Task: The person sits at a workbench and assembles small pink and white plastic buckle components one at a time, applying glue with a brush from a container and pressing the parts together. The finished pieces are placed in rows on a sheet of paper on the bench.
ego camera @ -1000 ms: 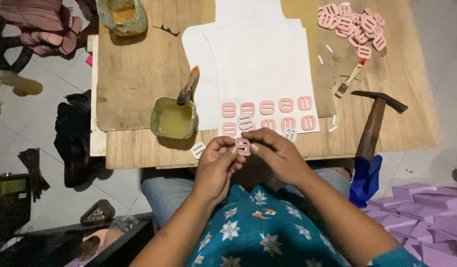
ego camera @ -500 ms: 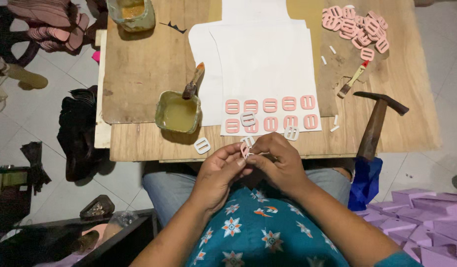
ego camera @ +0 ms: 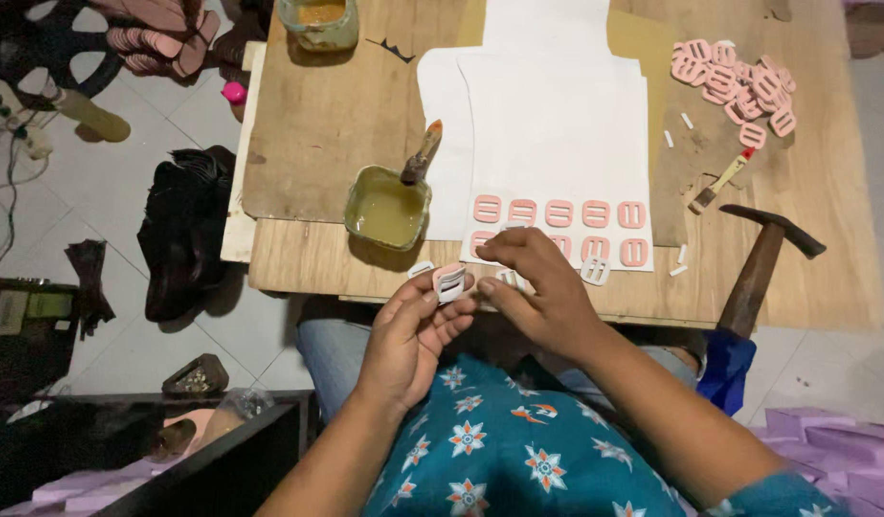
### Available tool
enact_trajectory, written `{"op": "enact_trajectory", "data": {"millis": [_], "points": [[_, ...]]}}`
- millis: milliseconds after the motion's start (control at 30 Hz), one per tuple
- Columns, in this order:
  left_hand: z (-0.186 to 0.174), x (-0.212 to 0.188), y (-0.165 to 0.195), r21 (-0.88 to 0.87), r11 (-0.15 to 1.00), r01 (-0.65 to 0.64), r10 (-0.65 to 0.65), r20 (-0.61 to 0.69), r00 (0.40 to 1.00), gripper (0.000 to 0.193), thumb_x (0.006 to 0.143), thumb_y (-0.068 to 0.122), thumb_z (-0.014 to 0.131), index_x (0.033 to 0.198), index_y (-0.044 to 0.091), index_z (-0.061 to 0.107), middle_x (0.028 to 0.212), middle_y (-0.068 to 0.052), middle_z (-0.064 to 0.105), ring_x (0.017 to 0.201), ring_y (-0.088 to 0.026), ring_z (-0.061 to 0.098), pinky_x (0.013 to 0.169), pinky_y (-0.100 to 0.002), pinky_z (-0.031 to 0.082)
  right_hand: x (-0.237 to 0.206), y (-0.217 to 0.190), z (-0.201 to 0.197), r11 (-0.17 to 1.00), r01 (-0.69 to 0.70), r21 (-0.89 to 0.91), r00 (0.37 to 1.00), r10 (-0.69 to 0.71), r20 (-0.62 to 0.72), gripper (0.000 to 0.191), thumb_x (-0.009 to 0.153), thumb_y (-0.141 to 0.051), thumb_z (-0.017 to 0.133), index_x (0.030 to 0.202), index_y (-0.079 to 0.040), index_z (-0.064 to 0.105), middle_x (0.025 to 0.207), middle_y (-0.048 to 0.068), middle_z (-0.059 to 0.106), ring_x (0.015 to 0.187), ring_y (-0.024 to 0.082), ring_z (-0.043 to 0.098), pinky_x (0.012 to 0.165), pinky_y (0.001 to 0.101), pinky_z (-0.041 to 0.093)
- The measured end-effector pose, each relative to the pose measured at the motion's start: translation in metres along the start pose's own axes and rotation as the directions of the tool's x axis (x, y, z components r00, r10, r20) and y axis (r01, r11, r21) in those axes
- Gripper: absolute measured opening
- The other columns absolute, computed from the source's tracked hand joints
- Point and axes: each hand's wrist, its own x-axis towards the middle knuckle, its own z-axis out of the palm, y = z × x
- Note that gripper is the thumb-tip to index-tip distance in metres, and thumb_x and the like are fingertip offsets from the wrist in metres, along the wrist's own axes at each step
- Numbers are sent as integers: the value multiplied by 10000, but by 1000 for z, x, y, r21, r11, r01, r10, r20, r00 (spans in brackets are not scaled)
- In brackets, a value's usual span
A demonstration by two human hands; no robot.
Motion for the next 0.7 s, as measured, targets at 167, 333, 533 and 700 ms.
{"op": "enact_trajectory", "data": {"millis": [167, 333, 533, 700], "points": [[-16, -2, 12, -41, 999, -32, 31, -17, 999, 399, 1031, 132, 480, 1381, -50, 538, 1190, -157, 687, 1039, -243, 690, 903, -389, 574, 23, -3, 31, 999, 44, 15, 995, -45, 86, 331, 888, -82, 756, 1199, -36, 653, 1147, 125, 644, 1084, 289, 645, 899, 370, 530], [-27, 1, 16, -4, 997, -74, 73, -103, 992, 354, 1043, 156, 499, 1358, -3, 521, 1160, -117, 696, 1000, -209, 702, 882, -371, 578, 27, -7, 47, 988, 153, -34, 985, -150, 85, 294, 824, -42, 781, 1094, -85, 672, 1109, 108, 621, 1041, 280, 631, 871, 373, 535], [-33, 5, 9, 112, 988, -111, 133, -210, 969, 330, 1060, 199, 499, 1314, 20, 613, 1111, -90, 707, 873, -151, 669, 802, -329, 564, 31, -13, 55, 944, 293, -148, 948, -267, 173, 354, 773, -62, 793, 1104, -83, 668, 1157, 102, 642, 1046, 314, 624, 867, 409, 523], [-41, 5, 16, 9, 995, -104, 104, -197, 975, 373, 1063, 221, 471, 1281, -39, 626, 1090, -115, 699, 905, -181, 687, 784, -326, 553, 37, -16, 56, 935, 321, -150, 930, -282, 234, 378, 770, -78, 793, 1127, -65, 670, 1188, 111, 650, 1028, 311, 623, 866, 414, 523]]}}
